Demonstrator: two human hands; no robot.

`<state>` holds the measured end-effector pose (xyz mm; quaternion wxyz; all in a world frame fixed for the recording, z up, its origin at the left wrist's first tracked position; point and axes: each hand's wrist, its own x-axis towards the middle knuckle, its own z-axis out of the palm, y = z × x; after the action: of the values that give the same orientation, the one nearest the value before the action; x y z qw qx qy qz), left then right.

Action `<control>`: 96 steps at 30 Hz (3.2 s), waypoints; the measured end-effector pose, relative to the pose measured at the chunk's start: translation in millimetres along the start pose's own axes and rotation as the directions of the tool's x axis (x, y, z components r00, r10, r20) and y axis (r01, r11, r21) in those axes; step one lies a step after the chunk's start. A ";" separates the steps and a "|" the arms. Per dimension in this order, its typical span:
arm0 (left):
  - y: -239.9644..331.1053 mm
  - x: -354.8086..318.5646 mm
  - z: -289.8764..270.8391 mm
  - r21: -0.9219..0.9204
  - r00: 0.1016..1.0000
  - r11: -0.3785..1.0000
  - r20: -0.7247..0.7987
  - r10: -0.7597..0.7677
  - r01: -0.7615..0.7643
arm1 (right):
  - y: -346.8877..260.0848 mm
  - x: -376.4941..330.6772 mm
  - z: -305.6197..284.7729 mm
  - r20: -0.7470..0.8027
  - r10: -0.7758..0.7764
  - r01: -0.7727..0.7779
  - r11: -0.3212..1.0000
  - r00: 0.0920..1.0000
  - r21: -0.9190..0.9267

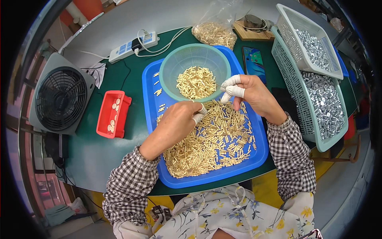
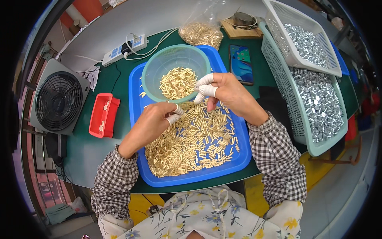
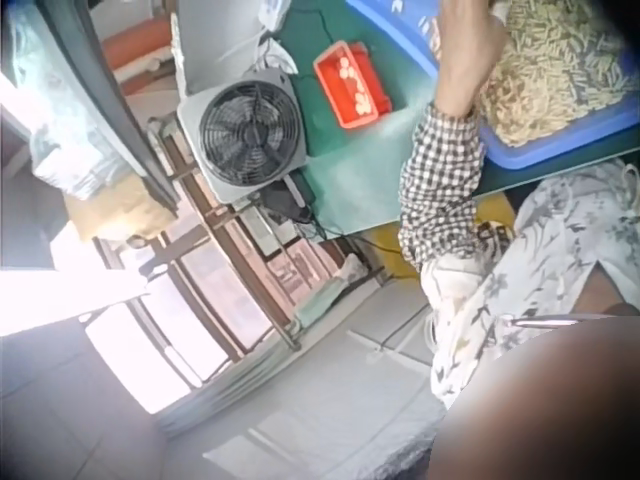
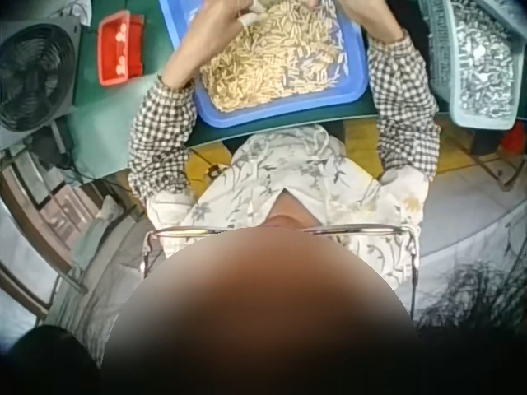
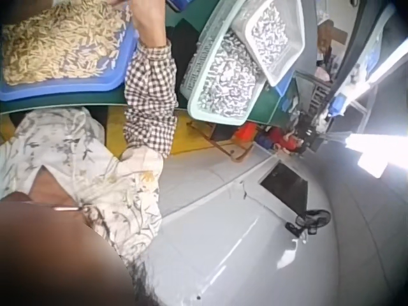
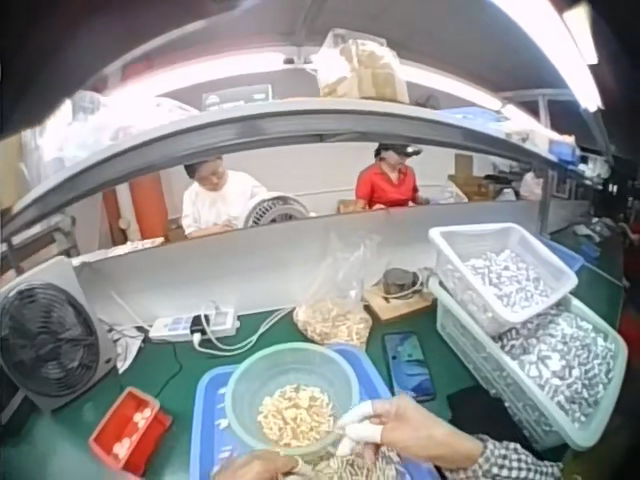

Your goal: Manually sorting and organizing small metal pins into containers at a workstation.

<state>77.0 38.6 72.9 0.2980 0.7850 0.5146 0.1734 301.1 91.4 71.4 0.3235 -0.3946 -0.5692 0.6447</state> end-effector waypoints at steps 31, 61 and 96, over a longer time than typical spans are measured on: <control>8.7 -7.8 70.5 0.500 0.932 0.796 0.072 0.355 -0.342 | 28.3 -37.1 -10.1 0.123 0.015 -0.019 0.999 0.992 0.026; -50.4 -34.8 38.6 -0.950 0.958 0.203 0.193 -0.211 0.236 | 55.4 -25.5 53.9 0.141 -0.477 0.462 0.666 0.867 -0.586; -42.7 -42.7 48.9 -0.790 0.974 0.608 -0.073 -0.215 0.075 | 65.0 -25.4 62.4 0.310 -0.429 0.523 0.592 0.848 -0.613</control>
<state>57.8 -2.0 9.5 0.5806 0.5157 0.4718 0.4176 260.6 30.3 13.2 0.2796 -0.2748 -0.8678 0.3053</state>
